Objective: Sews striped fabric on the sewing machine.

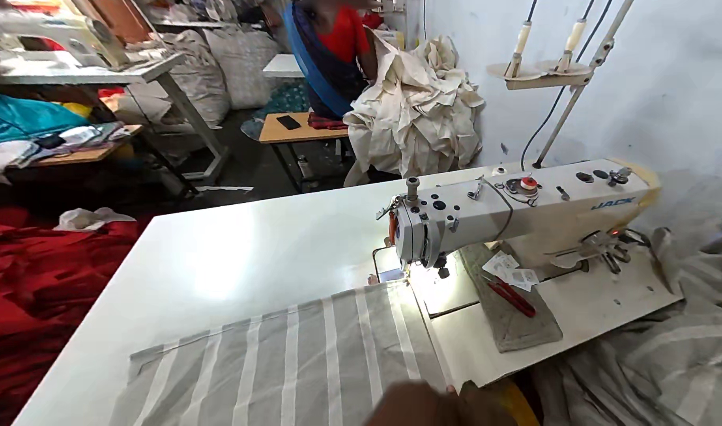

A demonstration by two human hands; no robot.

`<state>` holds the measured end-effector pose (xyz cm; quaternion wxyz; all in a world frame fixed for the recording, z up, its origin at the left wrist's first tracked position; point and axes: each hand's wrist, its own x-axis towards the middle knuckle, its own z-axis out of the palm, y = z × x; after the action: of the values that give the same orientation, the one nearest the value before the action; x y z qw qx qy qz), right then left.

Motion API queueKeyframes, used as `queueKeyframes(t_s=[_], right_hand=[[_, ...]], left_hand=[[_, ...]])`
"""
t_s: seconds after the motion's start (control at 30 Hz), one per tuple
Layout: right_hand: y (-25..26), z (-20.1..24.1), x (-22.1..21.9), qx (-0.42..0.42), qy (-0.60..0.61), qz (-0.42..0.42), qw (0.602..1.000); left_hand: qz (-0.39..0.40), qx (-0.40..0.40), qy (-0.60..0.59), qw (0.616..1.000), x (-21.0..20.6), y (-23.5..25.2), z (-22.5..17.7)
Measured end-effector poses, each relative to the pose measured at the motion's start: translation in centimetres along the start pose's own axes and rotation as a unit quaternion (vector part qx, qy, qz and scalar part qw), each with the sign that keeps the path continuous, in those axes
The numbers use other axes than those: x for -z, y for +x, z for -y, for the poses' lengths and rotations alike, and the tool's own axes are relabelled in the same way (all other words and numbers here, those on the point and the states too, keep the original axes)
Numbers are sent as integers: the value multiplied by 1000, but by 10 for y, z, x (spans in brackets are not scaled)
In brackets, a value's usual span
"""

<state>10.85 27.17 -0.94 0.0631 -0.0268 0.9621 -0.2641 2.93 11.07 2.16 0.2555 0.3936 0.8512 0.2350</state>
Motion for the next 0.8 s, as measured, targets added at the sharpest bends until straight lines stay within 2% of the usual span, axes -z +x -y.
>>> queueKeyframes(t_s=[0.07,0.13,0.17,0.23,0.3,0.37,0.47,0.53,0.67,0.8], right_hand=[[-10,-4,-9,3,7,9,1000],[-7,-11,-3,20,-7,50,999],[-2,-18,9,25,-18,64,997],[11,-54,38,25,-40,-20,999],[33,-105,76,-28,-99,-188,977],[59,-169,102,-41,-168,-322,931],[82,-246,95,-4,-171,-383,908],[87,-256,87,3,-176,-390,904],[81,-245,85,-4,-203,-449,870],[83,-250,85,-41,-196,-445,873]], left_hand=[[-167,60,-11,984,25,33,31],[-336,118,51,933,13,71,62],[-378,124,88,913,1,83,77],[-421,126,149,886,-17,93,93],[-410,130,174,886,-20,90,93],[-385,138,179,895,-18,89,92],[-356,151,175,905,-14,90,91],[-343,156,173,910,-16,88,88],[-351,149,181,906,-15,87,88],[-329,160,137,920,10,97,102]])
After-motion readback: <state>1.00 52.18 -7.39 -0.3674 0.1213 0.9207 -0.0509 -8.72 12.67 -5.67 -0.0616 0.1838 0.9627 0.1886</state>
